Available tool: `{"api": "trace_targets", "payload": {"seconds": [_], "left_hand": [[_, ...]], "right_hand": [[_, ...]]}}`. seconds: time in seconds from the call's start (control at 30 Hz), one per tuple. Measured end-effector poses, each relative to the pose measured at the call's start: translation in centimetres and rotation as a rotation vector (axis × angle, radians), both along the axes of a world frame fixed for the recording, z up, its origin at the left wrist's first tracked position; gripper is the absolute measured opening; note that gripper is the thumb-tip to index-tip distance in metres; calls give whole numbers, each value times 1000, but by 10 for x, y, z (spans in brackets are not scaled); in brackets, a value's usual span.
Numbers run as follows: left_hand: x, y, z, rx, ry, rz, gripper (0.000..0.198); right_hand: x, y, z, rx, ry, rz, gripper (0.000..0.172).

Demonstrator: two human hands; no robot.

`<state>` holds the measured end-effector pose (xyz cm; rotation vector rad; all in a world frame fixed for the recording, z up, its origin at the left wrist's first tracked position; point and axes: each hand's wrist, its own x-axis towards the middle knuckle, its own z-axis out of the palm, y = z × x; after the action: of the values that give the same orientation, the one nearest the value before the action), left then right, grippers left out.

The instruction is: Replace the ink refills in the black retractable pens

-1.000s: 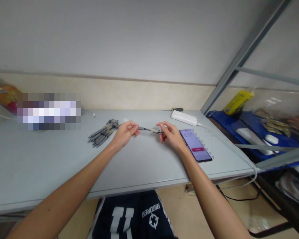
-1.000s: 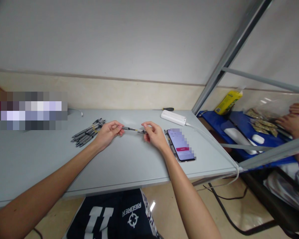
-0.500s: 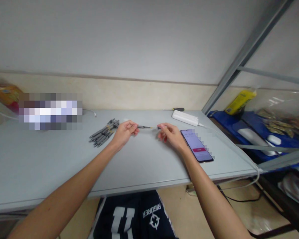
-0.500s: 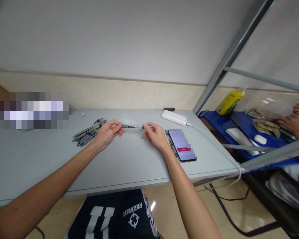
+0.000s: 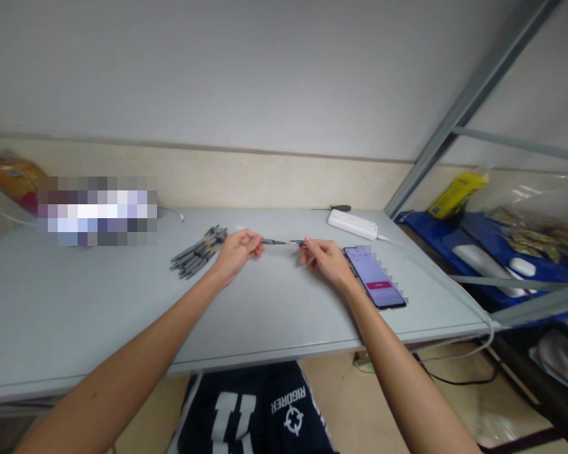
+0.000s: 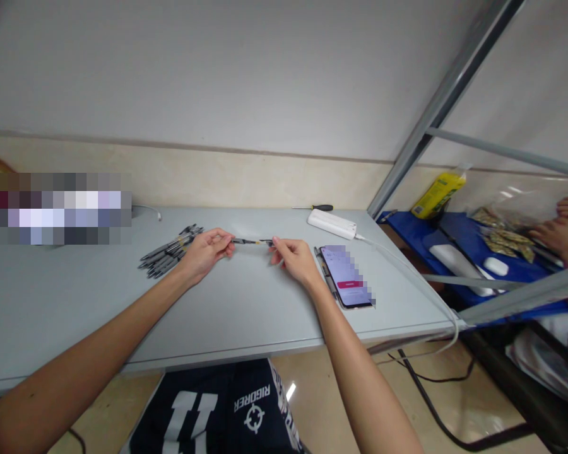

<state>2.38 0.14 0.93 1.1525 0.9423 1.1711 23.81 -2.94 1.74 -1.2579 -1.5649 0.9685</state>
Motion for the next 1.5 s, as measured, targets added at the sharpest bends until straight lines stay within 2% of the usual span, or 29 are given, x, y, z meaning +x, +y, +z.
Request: {"api": "trace_targets", "payload": {"seconds": [0.07,0.17,0.3,0.37,0.6,0.8,0.9,1.03,1.13,1.2,1.33,1.5], "left_hand": [[-1,0,1,-12,-3,4,27],[-1,1,0,-38,-11,22,25],[-2,3,-2,-66,-38,11,24],[-2,3,-2,-62,-35,-6,25],[-2,1,-3,-18,6,-54,30],[0,0,-4,65,63,-3,31],[1,-1,-3,68,67,0,30],[2,0,0,17,28,12,29],[0,0,1,-40,1,5,28],[-1,1,0,-63,-7,-6,27],[-2,2,-5,-72,-5,-47,26],[-2,2,-9,6,41,-19,27]], "right_hand": [[1,0,0,49,40,-9,44],[2,2,-3,111,65,11,53],[3,4,-9,136,-22,-7,32],[3,4,-8,129,-68,-17,28],[0,-2,0,138,-182,-35,33],[-1,-2,0,28,-121,-7,42],[-2,-2,-1,33,-99,-17,45],[-1,-2,-3,153,-96,-52,31],[-1,-1,-5,233,-132,-64,40],[-1,-1,-5,259,-184,-84,30],[-2,-2,-5,230,-207,-88,26],[-1,-2,-6,188,-189,-62,26]]}}
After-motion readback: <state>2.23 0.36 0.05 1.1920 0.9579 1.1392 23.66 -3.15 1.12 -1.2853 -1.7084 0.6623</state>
